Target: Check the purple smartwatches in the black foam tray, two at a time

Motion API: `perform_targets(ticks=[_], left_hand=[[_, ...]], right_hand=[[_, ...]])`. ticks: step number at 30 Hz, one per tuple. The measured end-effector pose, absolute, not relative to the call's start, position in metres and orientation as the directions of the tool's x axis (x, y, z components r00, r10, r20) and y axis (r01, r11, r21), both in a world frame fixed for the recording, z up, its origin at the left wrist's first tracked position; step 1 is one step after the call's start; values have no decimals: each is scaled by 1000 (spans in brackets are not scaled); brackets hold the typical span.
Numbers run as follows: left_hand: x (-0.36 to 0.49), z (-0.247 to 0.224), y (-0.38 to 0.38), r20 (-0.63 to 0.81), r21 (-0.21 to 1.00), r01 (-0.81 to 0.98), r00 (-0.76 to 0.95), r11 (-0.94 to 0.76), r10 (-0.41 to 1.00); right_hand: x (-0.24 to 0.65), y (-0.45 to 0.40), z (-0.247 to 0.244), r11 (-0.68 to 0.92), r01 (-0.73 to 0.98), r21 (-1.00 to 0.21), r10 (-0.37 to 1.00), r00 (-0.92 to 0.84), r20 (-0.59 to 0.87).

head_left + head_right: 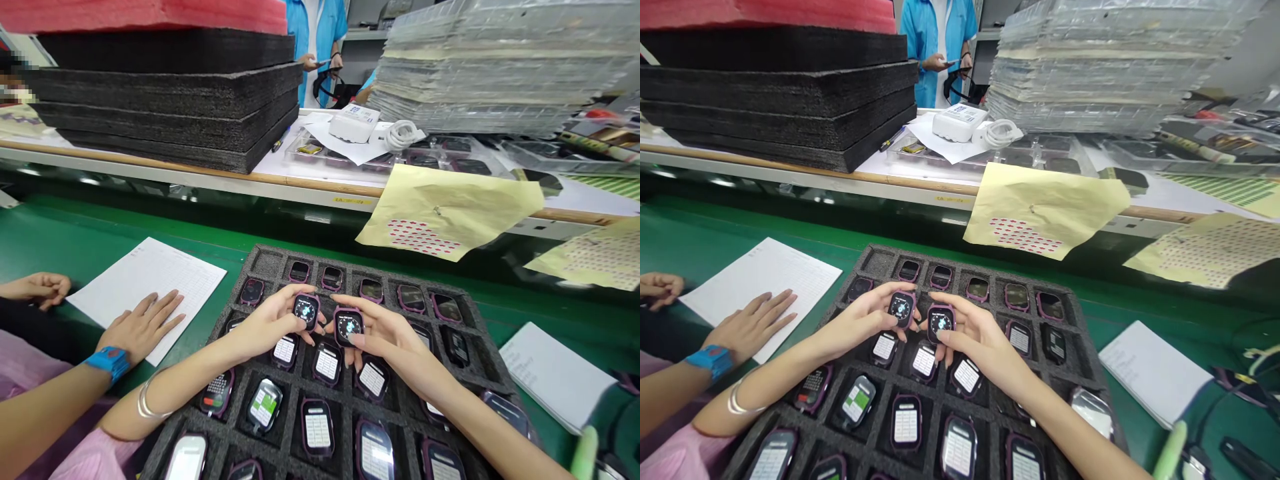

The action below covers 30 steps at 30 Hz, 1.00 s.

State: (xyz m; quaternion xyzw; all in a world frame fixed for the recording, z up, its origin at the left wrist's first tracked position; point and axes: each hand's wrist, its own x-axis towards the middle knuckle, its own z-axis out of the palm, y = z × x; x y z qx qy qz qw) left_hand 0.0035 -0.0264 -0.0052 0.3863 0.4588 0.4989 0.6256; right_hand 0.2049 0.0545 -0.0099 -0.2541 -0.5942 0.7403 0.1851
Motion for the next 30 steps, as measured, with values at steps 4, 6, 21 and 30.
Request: perform_targets(ticks=[4,6,21,30], left_hand=[[3,-8,-27,-186,939,-279,89,203,979],[3,-9,-27,-186,939,-278,86,203,979],[1,-14,-26,-144,970,-186,80,156,986],[-5,-18,-31,-29,984,176,53,19,998]], right_hand=[[205,52,-8,-224,19,-974,597,-788,-153],[205,52,-7,-220,22,-975,604,-782,-154],[204,52,-9,-207,-32,-978,584,-806,-97],[209,52,-6,-217,16,-976,544,-828,-135]])
